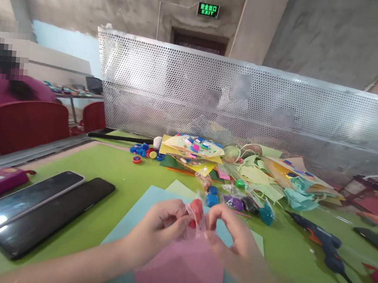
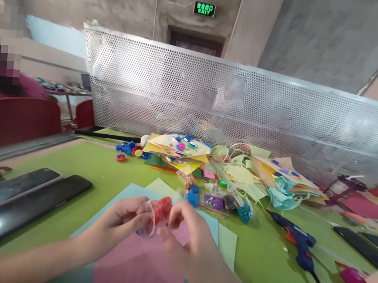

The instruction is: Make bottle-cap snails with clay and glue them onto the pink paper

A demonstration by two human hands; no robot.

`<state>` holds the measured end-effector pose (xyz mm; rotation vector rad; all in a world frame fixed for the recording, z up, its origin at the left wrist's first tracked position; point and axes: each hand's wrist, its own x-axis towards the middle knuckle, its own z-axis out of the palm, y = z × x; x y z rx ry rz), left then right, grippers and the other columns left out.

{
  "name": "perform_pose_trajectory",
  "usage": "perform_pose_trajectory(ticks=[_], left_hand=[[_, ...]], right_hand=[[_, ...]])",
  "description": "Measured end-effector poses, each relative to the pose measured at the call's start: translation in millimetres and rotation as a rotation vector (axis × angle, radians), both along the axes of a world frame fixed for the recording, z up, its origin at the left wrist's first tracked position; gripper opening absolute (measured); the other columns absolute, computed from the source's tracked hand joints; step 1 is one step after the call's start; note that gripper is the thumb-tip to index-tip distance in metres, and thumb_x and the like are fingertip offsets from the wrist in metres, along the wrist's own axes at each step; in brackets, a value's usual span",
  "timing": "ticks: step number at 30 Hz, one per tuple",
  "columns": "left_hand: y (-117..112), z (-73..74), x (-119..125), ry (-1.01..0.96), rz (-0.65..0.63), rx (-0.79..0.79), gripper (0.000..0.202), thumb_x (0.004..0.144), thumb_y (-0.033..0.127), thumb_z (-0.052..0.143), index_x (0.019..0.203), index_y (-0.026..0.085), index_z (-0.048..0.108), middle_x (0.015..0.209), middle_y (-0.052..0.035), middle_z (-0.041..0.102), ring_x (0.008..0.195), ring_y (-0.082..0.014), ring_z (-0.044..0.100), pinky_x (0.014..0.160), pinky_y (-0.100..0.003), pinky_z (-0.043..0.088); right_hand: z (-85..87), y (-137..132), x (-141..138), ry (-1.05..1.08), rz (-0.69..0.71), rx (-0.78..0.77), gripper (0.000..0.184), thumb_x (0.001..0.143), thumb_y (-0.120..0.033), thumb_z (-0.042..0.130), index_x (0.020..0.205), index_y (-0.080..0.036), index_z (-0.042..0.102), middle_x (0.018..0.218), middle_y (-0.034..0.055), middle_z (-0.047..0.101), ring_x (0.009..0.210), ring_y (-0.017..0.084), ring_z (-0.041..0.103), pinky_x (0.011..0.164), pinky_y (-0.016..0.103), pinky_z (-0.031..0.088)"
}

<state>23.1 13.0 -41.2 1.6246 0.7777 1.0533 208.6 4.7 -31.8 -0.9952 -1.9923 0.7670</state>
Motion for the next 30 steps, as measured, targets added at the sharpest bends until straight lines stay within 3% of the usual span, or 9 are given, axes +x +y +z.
perform_pose_trajectory(ticks=[3,4,6,9,14,17,20,25,30], left_hand=[[3,-1.2,-3,0.065,-0.044,0.013,0.041,0.083,0.051,0.047,0.06,0.019,0.04,0.062,0.0017,0.048,0.057,-0.0107,0.045,0.055,-0.023,0.037],[4,-1.0,-4,0.091,-0.062,0.022,0.04,0.083,0.051,0.047,0.06,0.018,0.043,0.062,0.0012,0.049,0.058,-0.0108,0.046,0.056,-0.023,0.038],[6,-0.1,-6,0.133,-0.083,0.041,0.038,0.084,0.047,0.046,0.061,0.017,0.048,0.064,0.0003,0.05,0.059,-0.0113,0.047,0.056,-0.023,0.039],[11,0.2,-9,0.197,-0.04,0.075,0.032,0.085,0.037,0.047,0.06,0.016,0.049,0.063,0.0013,0.048,0.057,-0.0106,0.045,0.055,-0.023,0.036],[15,-5.5,-11,0.213,0.128,0.191,0.005,0.081,0.019,0.05,0.076,0.019,0.048,0.075,0.0019,0.047,0.063,-0.0112,0.047,0.058,-0.024,0.041],[12,-8.6,-12,0.174,0.264,0.521,0.03,0.079,0.009,0.051,0.102,0.026,0.043,0.081,0.0037,0.05,0.072,-0.0117,0.053,0.07,-0.026,0.047],[8,-9.1,-15,0.246,0.253,0.742,0.061,0.082,0.006,0.048,0.131,0.033,0.025,0.083,0.004,0.061,0.08,-0.0131,0.059,0.081,-0.03,0.048],[6,-10.8,-19,0.409,0.295,0.745,0.08,0.086,0.019,0.051,0.145,0.029,-0.001,0.089,0.0005,0.071,0.093,-0.0182,0.061,0.083,-0.032,0.051],[5,-13.6,-17,0.394,0.308,0.78,0.08,0.09,0.032,0.048,0.145,0.024,-0.009,0.079,0.0014,0.073,0.086,-0.0163,0.063,0.083,-0.029,0.052]], right_hand=[[-3.5,4,5,-0.028,-0.025,0.045,0.067,0.069,-0.04,0.069,0.125,-0.023,0.035,0.125,0.0096,0.041,0.11,0.024,0.043,0.094,0.036,0.037],[-3.1,6,6,-0.062,-0.004,0.004,0.075,0.069,-0.04,0.07,0.131,-0.025,0.031,0.132,0.0097,0.036,0.117,0.024,0.039,0.098,0.037,0.035],[0.0,9,7,-0.113,0.065,-0.119,0.062,0.074,-0.04,0.067,0.128,-0.026,0.04,0.129,0.0072,0.045,0.115,0.023,0.043,0.098,0.037,0.035],[5.3,13,8,-0.087,0.108,-0.269,0.04,0.074,-0.042,0.067,0.108,-0.023,0.058,0.104,0.0039,0.057,0.096,0.021,0.054,0.087,0.034,0.042],[1.7,17,8,0.032,0.136,-0.443,0.027,0.075,-0.04,0.067,0.09,-0.018,0.061,0.082,0.0001,0.055,0.067,0.013,0.055,0.064,0.028,0.046],[-2.7,20,6,0.231,0.23,-0.59,0.027,0.074,-0.037,0.068,0.09,-0.017,0.058,0.077,0.0002,0.06,0.061,0.014,0.06,0.053,0.025,0.046],[-2.2,21,3,0.327,0.28,-0.608,0.023,0.073,-0.033,0.07,0.084,-0.015,0.06,0.071,0.001,0.063,0.061,0.015,0.064,0.048,0.021,0.045],[-0.5,21,2,0.386,0.226,-0.626,0.026,0.067,-0.034,0.074,0.076,-0.014,0.06,0.062,0.002,0.065,0.056,0.012,0.061,0.047,0.02,0.043],[-5.3,22,0,0.415,0.183,-0.693,0.028,0.062,-0.032,0.077,0.07,-0.013,0.058,0.062,0.0037,0.067,0.056,0.014,0.062,0.047,0.021,0.044]])
